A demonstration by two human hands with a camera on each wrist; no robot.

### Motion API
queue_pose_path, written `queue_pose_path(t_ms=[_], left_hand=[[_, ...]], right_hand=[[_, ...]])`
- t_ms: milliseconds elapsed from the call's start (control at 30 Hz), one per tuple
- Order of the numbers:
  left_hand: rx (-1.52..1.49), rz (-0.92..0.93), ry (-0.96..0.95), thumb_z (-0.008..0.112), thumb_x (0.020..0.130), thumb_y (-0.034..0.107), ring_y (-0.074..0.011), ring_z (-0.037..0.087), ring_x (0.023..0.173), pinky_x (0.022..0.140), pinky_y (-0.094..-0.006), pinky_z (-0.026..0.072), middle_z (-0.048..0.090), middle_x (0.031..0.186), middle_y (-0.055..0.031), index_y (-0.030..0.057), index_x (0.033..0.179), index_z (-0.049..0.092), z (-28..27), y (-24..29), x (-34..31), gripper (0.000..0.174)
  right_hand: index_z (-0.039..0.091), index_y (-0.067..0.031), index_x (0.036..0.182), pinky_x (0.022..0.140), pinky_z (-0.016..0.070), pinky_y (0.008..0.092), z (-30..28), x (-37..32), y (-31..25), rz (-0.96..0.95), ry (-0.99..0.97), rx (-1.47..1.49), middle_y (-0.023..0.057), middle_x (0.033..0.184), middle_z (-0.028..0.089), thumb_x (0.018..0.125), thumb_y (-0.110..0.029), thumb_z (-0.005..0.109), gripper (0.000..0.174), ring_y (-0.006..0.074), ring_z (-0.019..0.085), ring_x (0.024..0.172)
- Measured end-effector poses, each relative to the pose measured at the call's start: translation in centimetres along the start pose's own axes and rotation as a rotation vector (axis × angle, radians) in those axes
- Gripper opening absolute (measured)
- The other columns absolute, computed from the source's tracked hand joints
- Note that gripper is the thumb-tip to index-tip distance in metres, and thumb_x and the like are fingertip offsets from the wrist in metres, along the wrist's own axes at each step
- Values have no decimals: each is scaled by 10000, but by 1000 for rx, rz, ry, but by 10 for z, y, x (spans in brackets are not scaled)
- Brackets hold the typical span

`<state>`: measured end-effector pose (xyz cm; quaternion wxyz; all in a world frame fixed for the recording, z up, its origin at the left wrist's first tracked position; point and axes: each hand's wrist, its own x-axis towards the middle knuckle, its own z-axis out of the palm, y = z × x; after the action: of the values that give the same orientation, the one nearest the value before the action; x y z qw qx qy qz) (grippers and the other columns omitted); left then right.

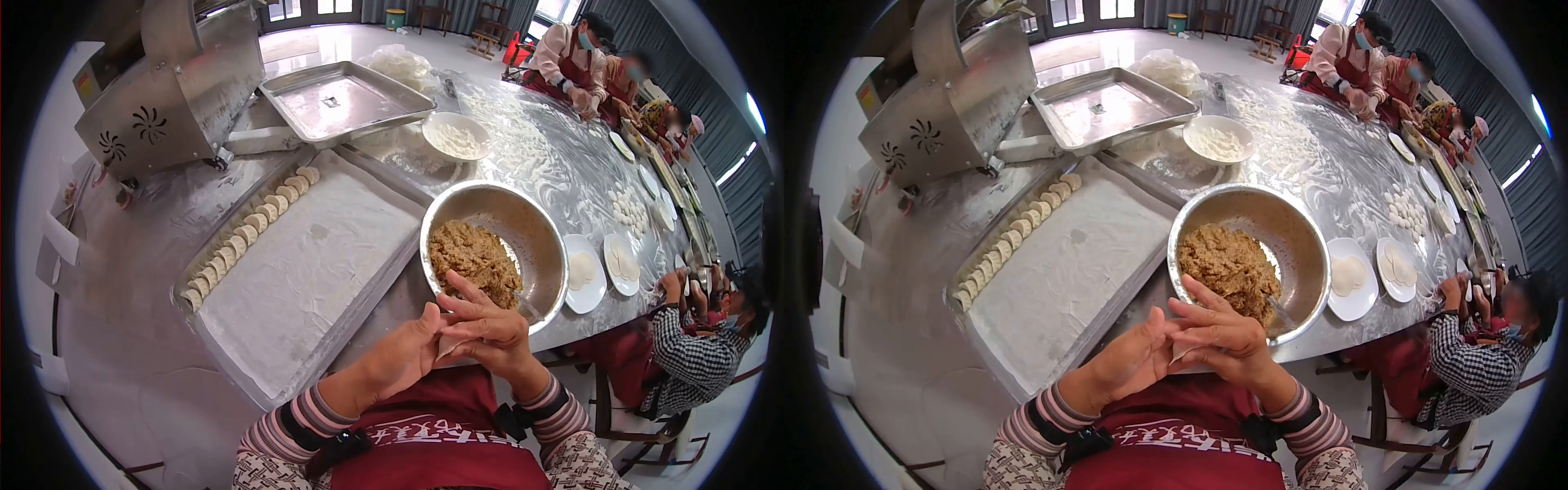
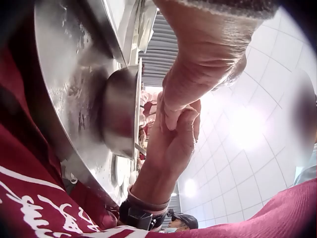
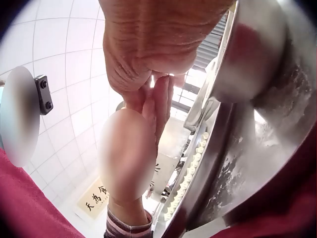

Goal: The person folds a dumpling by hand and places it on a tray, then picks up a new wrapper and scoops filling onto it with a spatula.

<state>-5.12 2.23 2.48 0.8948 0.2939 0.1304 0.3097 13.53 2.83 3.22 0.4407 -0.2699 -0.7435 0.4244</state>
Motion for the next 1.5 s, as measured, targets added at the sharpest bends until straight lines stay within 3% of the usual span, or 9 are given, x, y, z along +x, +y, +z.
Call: queue_pose_path(t_ms=[67,267,400,500,733,933,1233,1300,1500], left_hand=[[-51,33,0,301,977,517,-140,480,1136,986,-315,400,510,1202,-72,-5,1295,426,2,1,-2,624],[-59,156,66,300,1001,457,-133,511,1091,949,-304,411,526,1203,-70,8,1274,448,-18,-19,-7,547],[-101,199,92,296,1009,432,-133,522,1063,937,-298,411,535,1182,-74,-6,1287,437,-7,-17,-9,538],[-57,198,194,297,980,506,-155,522,1074,971,-318,393,545,1190,-87,-36,1312,407,-5,-18,-10,645],[-42,303,241,341,999,421,-153,522,1077,948,-318,408,549,1185,-77,-12,1309,421,-5,-31,-10,539],[-48,367,264,356,1009,360,-136,528,1055,914,-297,421,547,1181,-81,-9,1313,412,-4,-30,-12,481],[11,404,313,392,997,361,-138,531,1048,898,-290,421,551,1177,-86,11,1283,432,6,-36,-6,454],[1,398,337,402,994,359,-143,531,1058,904,-291,420,549,1183,-91,16,1282,434,6,-34,-5,449],[-46,436,326,415,988,361,-163,537,1091,945,-312,429,553,1198,-92,28,1269,450,13,-31,-6,437]], right_hand=[[714,-64,989,1068,314,443,3,1,5,-55,-3,-44,131,1262,583,707,-34,730,284,364,342,1344],[717,-74,946,1069,307,441,17,1,5,-122,43,-210,126,1255,589,674,-25,750,279,363,344,1344],[715,-95,1003,1085,289,441,23,3,3,-36,194,25,126,1263,582,655,-68,770,353,366,350,1339],[721,-100,998,1091,290,431,22,4,3,-61,190,-15,133,1245,592,665,-43,758,340,360,361,1334],[735,-88,940,1084,312,410,24,2,11,-86,141,-47,146,1198,618,686,10,723,273,341,365,1335],[728,-63,890,1065,346,395,35,7,6,-57,287,81,142,1209,613,674,54,716,246,345,375,1327],[716,-42,947,1052,364,385,31,1,17,-182,280,-80,153,1231,595,692,-19,747,258,353,368,1327],[715,-34,918,1051,366,396,33,5,7,-84,312,-121,159,1227,597,708,-21,739,211,360,377,1319],[713,-30,890,1039,381,422,36,0,13,-174,474,-142,161,1210,606,715,-8,738,178,384,409,1289]])
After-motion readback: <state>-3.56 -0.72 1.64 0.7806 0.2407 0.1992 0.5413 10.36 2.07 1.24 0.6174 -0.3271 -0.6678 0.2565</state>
